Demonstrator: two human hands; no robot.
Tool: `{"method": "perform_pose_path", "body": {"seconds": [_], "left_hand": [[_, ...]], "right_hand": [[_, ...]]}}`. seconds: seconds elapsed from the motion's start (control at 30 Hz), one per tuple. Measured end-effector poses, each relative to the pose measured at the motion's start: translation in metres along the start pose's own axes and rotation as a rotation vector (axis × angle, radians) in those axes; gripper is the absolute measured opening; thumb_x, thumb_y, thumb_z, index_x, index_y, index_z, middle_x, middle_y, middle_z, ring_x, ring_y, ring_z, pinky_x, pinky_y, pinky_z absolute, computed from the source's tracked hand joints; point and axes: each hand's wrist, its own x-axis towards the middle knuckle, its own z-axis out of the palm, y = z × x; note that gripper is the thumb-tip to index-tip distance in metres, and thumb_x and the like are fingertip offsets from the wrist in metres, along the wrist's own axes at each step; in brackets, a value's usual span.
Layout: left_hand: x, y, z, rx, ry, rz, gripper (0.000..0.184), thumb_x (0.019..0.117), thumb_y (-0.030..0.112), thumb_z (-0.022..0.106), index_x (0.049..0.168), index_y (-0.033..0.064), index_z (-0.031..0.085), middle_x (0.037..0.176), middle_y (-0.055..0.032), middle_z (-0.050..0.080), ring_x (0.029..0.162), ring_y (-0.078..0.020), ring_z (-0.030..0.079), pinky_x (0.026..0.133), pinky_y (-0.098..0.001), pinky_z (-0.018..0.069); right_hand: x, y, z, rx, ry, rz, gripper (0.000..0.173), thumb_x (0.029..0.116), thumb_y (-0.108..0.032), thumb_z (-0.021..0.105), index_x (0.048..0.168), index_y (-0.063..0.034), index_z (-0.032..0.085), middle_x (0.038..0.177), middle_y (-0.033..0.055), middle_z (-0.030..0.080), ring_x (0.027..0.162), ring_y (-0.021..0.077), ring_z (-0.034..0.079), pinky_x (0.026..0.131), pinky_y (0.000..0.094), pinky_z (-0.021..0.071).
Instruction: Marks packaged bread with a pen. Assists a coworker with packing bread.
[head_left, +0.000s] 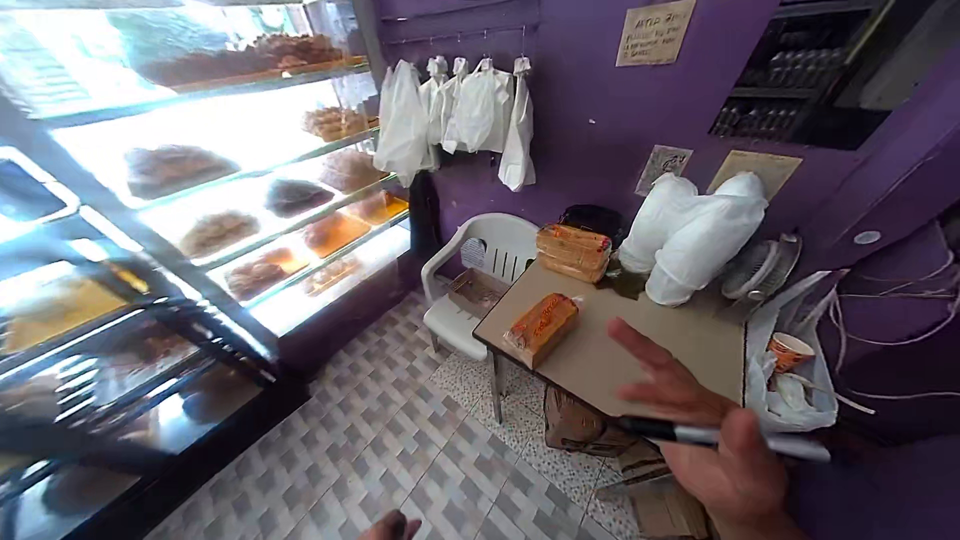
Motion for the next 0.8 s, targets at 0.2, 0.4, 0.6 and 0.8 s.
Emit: {"method": "perform_pose_path", "body": {"seconds": [0.2, 0.4, 0.6, 0.8], "left_hand": [[0.191, 0.130, -0.067, 0.071, -0.147, 0.337, 0.040, 0.1059, 0.026, 0.053, 0.140, 0.0061, 0.061, 0.117, -0.0214, 0.071, 0.109, -0.0367, 0.068, 0.102, -0.0560, 0.0489], [0.313, 0.224, -0.051, 0.141, -0.314, 0.407, 0.055, 0.1063, 0.028, 0.054, 0.155, 0.0053, 0.042, 0.127, -0.0231, 0.066, 0.116, -0.0362, 0.064, 0.108, -0.0522, 0.0449], [0.338, 0.253, -0.054, 0.067, -0.486, 0.599, 0.041, 0.1047, 0.024, 0.056, 0.135, -0.0034, 0.060, 0.138, -0.0211, 0.060, 0.112, -0.0276, 0.066, 0.103, -0.0414, 0.0498], [0.325, 0.333, -0.112, -0.329, -0.438, 0.675, 0.027, 0.1008, 0.020, 0.061, 0.113, -0.0045, 0.064, 0.113, -0.0104, 0.068, 0.089, -0.0049, 0.065, 0.083, -0.0227, 0.0536]], "right_hand": [[-0.018, 0.144, -0.009, 0.226, 0.510, 0.650, 0.109, 0.0836, -0.091, 0.033, 0.150, -0.0038, 0.042, 0.143, 0.0097, 0.058, 0.132, 0.0235, 0.056, 0.104, 0.0429, 0.0502], [-0.012, 0.254, -0.006, 0.307, 0.511, 0.928, 0.095, 0.0969, -0.074, 0.010, 0.159, -0.0052, 0.033, 0.163, 0.0124, 0.036, 0.149, 0.0248, 0.036, 0.120, 0.0492, 0.0322], [0.013, 0.271, -0.014, 0.403, 0.501, 0.976, 0.097, 0.0960, -0.077, 0.014, 0.158, -0.0053, 0.034, 0.156, 0.0121, 0.046, 0.141, 0.0255, 0.047, 0.115, 0.0492, 0.0412], [0.082, 0.221, -0.048, 0.381, 0.605, 0.997, 0.108, 0.0829, -0.093, 0.025, 0.154, -0.0123, 0.041, 0.142, 0.0103, 0.059, 0.125, 0.0279, 0.061, 0.096, 0.0486, 0.0546]]}}
